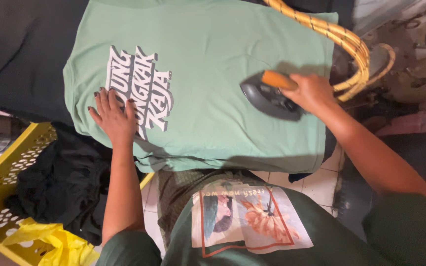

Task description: The person irons a light green t-shirt on a dark ironing board, then folds it neatly. They use an electric iron to smooth the fabric and fold the shirt into a compact rectangle.

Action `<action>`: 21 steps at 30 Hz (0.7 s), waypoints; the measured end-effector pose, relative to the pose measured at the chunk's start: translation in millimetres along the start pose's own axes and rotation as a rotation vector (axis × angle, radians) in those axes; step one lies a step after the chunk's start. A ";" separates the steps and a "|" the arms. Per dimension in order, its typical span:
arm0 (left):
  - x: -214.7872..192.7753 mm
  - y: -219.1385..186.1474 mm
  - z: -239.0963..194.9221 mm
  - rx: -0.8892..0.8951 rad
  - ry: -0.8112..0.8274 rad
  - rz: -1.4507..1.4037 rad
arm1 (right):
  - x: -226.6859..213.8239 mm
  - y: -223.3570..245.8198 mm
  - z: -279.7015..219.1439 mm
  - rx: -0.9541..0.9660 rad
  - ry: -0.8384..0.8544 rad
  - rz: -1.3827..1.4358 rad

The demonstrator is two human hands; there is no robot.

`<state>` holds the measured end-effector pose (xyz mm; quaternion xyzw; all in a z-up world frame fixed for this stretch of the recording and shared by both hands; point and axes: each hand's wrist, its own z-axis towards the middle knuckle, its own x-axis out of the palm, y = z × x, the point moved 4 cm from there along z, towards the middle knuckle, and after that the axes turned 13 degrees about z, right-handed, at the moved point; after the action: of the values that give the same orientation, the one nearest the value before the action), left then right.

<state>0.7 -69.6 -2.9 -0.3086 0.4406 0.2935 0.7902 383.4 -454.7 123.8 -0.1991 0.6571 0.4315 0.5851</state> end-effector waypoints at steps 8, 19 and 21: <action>-5.8 13.5 21.1 -0.130 -0.054 -0.032 | 38.8 34.5 117.1 -0.002 0.004 0.052; 1.5 12.9 10.3 -0.215 -0.128 -0.030 | 45.9 67.0 274.6 -0.233 -0.089 0.277; -1.4 12.8 13.7 -0.226 -0.118 -0.042 | 46.3 75.8 286.9 -0.466 -0.052 0.195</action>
<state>-2.3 -51.5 1.2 -0.3872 0.3510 0.3421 0.7809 485.8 -172.3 121.9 -0.2528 0.5407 0.6307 0.4959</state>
